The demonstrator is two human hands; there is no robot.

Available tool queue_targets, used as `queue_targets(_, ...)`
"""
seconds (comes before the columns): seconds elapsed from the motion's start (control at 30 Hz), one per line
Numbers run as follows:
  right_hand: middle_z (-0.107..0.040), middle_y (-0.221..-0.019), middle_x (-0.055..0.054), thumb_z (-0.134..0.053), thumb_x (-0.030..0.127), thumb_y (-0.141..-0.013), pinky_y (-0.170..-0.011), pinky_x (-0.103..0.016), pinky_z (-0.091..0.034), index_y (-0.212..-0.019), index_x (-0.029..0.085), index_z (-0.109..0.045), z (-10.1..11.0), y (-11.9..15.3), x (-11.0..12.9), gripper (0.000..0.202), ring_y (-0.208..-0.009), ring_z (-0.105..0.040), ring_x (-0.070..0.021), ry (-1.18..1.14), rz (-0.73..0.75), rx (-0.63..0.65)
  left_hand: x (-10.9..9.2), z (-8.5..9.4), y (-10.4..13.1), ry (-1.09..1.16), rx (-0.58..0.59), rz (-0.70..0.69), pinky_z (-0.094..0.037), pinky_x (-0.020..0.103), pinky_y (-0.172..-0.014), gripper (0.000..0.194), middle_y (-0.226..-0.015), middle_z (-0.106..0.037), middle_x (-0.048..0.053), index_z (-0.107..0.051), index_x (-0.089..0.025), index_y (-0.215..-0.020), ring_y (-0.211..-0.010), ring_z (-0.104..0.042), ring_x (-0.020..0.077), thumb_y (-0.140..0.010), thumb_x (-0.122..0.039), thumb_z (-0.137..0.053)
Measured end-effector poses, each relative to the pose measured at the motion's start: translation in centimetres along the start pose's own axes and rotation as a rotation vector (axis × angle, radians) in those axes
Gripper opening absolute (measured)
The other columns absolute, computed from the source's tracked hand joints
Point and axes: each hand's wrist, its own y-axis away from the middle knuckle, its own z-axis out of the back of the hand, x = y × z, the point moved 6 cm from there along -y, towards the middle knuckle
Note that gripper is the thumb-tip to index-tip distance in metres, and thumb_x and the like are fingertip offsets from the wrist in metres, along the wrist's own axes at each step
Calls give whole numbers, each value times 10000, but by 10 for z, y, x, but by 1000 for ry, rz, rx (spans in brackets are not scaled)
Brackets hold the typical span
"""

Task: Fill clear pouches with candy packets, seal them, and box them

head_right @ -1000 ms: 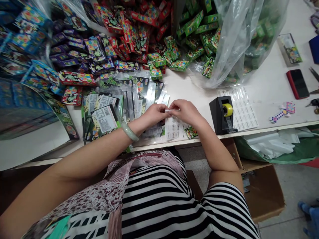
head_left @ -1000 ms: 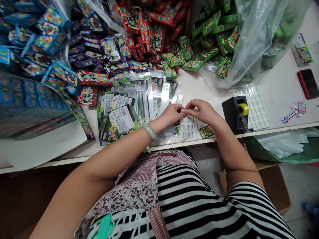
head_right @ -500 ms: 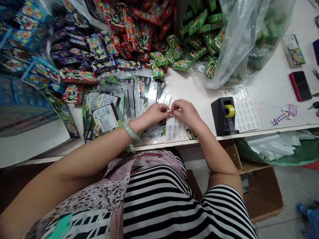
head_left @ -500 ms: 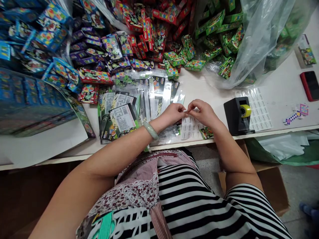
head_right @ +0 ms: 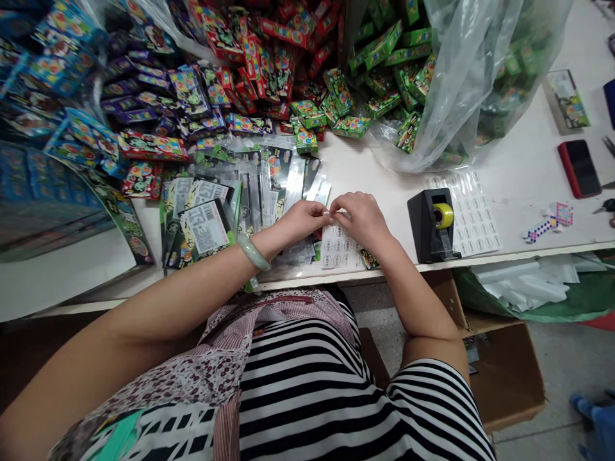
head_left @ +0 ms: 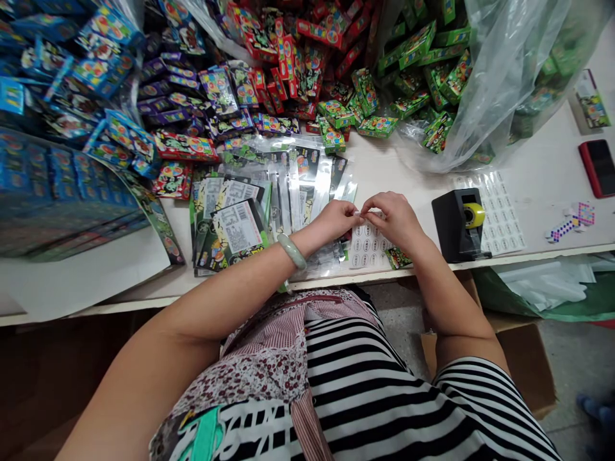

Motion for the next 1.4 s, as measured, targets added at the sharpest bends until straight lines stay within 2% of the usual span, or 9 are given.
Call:
queue_targets(0.13, -708, -1159, -95, -582, 228, -894, -952, -433, -420, -1135, 218, -642, 11, 17, -4, 248, -1069, -620, -274, 10, 27, -61, 2, -1, -4, -49, 22, -16, -404, 232, -502, 284, -501, -458, -55, -513, -171, -634, -435, -527, 77, -885, -182, -644)
queue_targets(0.23, -712, -1128, -103, -567, 267, -913, -967, -459, -432, -1124, 216, -637, 27, 44, -16, 228, -1054, -626, -285, 51, -40, -88, 2, 0, -5, -89, 18, -18, -399, 230, -488, 164, -526, -498, -51, -551, -167, -742, -442, -537, 82, -882, -137, -629)
queue_targets(0.43, -671, -1253, -115, -602, 249, -877, -995, -506, -451, -1208, 223, -619, 33, 99, -31, 332, -1186, -575, -321, 152, -78, 210, -4, 2, -6, -286, 31, -40, -370, 258, -492, 104, -691, -565, -11, -523, -182, -846, -452, -554, 99, -891, -172, -616)
queue_targets(0.53, -676, -1209, -118, -643, 243, -842, -1002, -515, -461, -1222, 217, -619, 27, 109, -35, 382, -1170, -573, -330, 155, -120, 272, -6, 2, -6, -368, 27, -50, -350, 268, -500, 110, -744, -570, -3, -513, -187, -834, -444, -525, 90, -898, -213, -599)
queue_targets(0.7, -633, -1027, -92, -607, 260, -873, -927, -434, -513, -1062, 229, -669, 36, 114, -39, 202, -1003, -626, -269, 38, -200, 221, -10, 4, -7, -438, 9, -98, -332, 269, -555, 84, -704, -563, -9, -531, -190, -837, -532, -516, 110, -882, -226, -593)
queue_targets(0.87, -639, -1041, -69, -554, 278, -932, -934, -383, -503, -1062, 243, -662, 53, 104, -25, 173, -1009, -633, -226, -120, -113, 122, -18, 4, -4, -462, -33, -162, -328, 266, -596, 71, -678, -533, -16, -541, -182, -821, -593, -491, 117, -869, -190, -593)
queue_targets(1.1, -686, -1047, -91, -554, 237, -917, -956, -445, -493, -1074, 229, -680, 24, 75, -7, 201, -1051, -616, -263, -96, -45, 88, -16, -5, -4, -385, 54, -67, -307, 264, -548, 84, -578, -449, -53, -554, -187, -800, -458, -415, 99, -865, -170, -604)
queue_targets(1.27, -697, -1011, -97, -521, 257, -928, -878, -410, -513, -1038, 214, -697, 46, 67, -40, 212, -943, -640, -246, 7, -184, -155, -16, -3, -11, -513, 35, -140, -309, 265, -578, 159, -630, -514, -13, -540, -189, -724, -575, -469, 132, -851, -187, -637)
queue_targets(1.4, -668, -1057, -131, -539, 224, -883, -849, -412, -511, -1051, 172, -705, 47, 64, -75, 241, -889, -644, -252, 108, -323, -157, -24, -4, -7, -681, 57, -213, -325, 290, -627, 125, -730, -583, 42, -567, -187, -782, -686, -520, 185, -893, -236, -595)
